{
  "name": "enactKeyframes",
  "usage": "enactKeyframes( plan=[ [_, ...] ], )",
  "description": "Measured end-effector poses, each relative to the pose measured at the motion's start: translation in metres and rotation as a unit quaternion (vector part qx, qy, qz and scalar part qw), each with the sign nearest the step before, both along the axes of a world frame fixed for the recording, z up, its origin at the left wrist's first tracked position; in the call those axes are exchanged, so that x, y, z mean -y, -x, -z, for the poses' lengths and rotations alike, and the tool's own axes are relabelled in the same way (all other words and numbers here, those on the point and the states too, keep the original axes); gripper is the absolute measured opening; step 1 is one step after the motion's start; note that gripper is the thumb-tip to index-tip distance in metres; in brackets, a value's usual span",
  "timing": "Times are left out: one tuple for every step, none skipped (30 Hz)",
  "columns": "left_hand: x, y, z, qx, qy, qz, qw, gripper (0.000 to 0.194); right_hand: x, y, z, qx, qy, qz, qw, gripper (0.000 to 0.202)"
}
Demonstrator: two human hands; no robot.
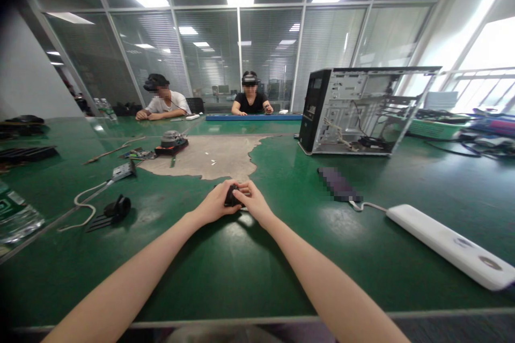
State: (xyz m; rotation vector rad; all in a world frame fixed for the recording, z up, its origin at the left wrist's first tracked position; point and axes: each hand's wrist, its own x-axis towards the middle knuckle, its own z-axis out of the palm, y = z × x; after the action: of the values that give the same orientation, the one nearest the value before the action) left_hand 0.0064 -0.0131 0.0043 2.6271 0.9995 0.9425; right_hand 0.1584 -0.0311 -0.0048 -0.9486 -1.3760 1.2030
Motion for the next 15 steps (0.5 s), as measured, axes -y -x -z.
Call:
enactKeyframes(
  plan=[
    [0.0002,-0.0001,-0.0003,0.000,0.001,0.000,1.000,0.059,-0.0009,-0.0001,0.0014,0.001,-0.001,0.000,1.000,0.024],
    [0.0004,-0.0003,-0.0006,-0.002,0.002,-0.001,1.000,0.058,-0.0019,-0.0002,0.0027,0.002,-0.001,0.000,1.000,0.026],
    [0.0004,-0.0003,-0.0007,-0.003,0.004,-0.002,1.000,0.058,-0.0028,-0.0002,0.0038,0.005,0.000,0.004,1.000,0.027],
    [0.0004,-0.0004,-0.0007,-0.004,0.006,-0.003,1.000,0.058,-0.0035,-0.0003,0.0045,0.009,0.002,0.011,1.000,0.028],
    [0.0003,-0.0004,-0.0006,-0.005,0.007,-0.004,1.000,0.057,-0.0040,-0.0003,0.0050,0.013,0.003,0.019,1.000,0.029],
    [0.0001,-0.0003,-0.0004,-0.004,0.007,-0.004,1.000,0.058,-0.0044,-0.0003,0.0051,0.016,0.003,0.026,1.000,0.029],
    [-0.0002,-0.0002,-0.0001,-0.002,0.008,-0.004,1.000,0.058,-0.0046,-0.0003,0.0050,0.019,0.002,0.028,0.999,0.029],
    [-0.0004,0.0000,0.0002,0.000,0.007,-0.003,1.000,0.058,-0.0045,-0.0004,0.0046,0.022,0.002,0.028,0.999,0.029],
    [-0.0007,0.0002,0.0005,0.001,0.007,-0.002,1.000,0.058,-0.0044,-0.0005,0.0040,0.024,0.002,0.025,0.999,0.028],
    [-0.0009,0.0003,0.0008,0.002,0.006,-0.001,1.000,0.058,-0.0041,-0.0006,0.0034,0.025,0.002,0.021,0.999,0.028],
    [-0.0011,0.0005,0.0010,0.003,0.004,-0.001,1.000,0.058,-0.0037,-0.0007,0.0027,0.026,0.000,0.019,0.999,0.027],
    [-0.0012,0.0006,0.0011,0.001,0.003,-0.001,1.000,0.057,-0.0032,-0.0007,0.0020,0.024,-0.001,0.017,1.000,0.026],
    [-0.0012,0.0007,0.0012,0.000,0.002,-0.001,1.000,0.057,-0.0026,-0.0007,0.0013,0.020,-0.001,0.013,1.000,0.027],
    [-0.0012,0.0008,0.0012,-0.001,0.000,0.000,1.000,0.057,-0.0019,-0.0005,0.0006,0.014,0.000,0.006,1.000,0.028],
    [-0.0010,0.0009,0.0011,-0.001,-0.001,0.000,1.000,0.056,-0.0011,-0.0003,0.0000,0.007,0.002,-0.003,1.000,0.029]
  ],
)
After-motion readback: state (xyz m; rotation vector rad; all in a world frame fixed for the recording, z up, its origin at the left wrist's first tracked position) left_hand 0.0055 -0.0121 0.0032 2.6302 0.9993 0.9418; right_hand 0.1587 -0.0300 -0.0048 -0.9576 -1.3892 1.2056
